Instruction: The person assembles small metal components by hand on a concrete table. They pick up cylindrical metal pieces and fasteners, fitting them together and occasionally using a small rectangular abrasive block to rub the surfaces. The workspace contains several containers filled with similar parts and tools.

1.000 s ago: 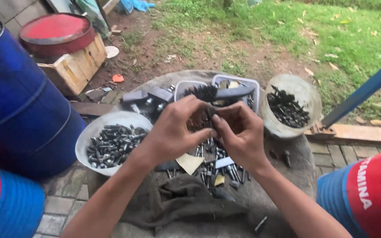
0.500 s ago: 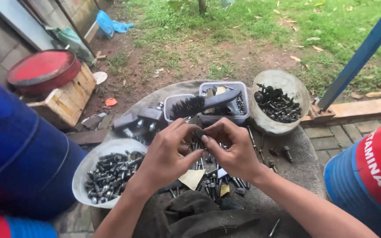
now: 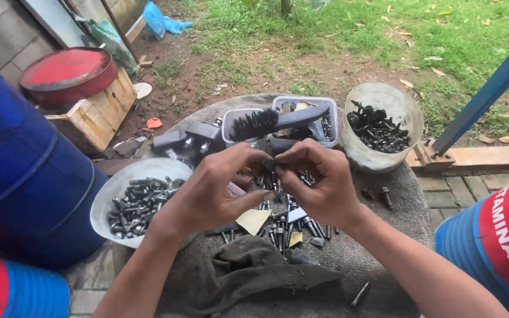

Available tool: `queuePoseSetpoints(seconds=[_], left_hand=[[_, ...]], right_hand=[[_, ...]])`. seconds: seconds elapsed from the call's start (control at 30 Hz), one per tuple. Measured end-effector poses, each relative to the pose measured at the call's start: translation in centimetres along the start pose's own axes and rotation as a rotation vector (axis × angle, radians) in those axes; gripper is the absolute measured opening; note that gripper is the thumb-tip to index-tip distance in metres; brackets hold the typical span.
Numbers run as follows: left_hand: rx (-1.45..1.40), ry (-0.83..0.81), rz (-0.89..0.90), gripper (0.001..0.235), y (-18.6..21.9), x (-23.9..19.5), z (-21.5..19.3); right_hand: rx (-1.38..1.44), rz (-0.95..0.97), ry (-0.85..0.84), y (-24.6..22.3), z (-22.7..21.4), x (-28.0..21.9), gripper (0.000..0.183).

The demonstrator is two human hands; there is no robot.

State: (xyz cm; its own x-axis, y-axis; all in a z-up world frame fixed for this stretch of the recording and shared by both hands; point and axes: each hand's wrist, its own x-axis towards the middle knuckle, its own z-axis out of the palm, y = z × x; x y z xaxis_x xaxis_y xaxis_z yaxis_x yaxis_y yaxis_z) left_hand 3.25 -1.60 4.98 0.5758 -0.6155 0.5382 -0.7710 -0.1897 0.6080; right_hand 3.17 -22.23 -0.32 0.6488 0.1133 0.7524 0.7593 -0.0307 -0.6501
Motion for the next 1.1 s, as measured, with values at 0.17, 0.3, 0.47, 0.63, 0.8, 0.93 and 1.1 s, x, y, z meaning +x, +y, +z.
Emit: queuePoseSetpoints(seconds=[0.17,0.3,0.47,0.63,0.8,0.93,1.1], left_hand=[[-0.018,0.036,0.052,0.037,-1.1,-0.4,-0.2],[-0.048,0.062,0.089,0.033,-1.7,-0.6,0.0],[-0.100,0.059,0.089,0.035,-2.8,-1.0,0.4],[-0.185,0.056,0.094,0.035,-1.7,-0.6,0.0],[-0.266,0.035,0.120,0.038,-0.8,-0.7,-0.4],[-0.259,0.044,0.117,0.038,-1.4,-0.9,-0.3],[-0.074,-0.020,0.207,0.033,-1.1,-0.9,-0.6]], right_hand=[[-0.030,-0.065,-0.046,0.8,0.4,-1.2,0.012],[-0.058,-0.142,-0.055,1.2,0.2,-1.2,0.009],[-0.025,-0.146,-0.091,-0.3,0.2,-0.9,0.008],[-0.002,-0.115,-0.118,-0.7,0.1,-1.0,0.010],[0.040,-0.121,-0.107,-1.5,0.5,-1.2,0.010],[0.000,-0.138,-0.098,-1.8,0.4,-0.8,0.010],[0.027,-0.099,-0.165,-1.5,0.1,-1.2,0.010]])
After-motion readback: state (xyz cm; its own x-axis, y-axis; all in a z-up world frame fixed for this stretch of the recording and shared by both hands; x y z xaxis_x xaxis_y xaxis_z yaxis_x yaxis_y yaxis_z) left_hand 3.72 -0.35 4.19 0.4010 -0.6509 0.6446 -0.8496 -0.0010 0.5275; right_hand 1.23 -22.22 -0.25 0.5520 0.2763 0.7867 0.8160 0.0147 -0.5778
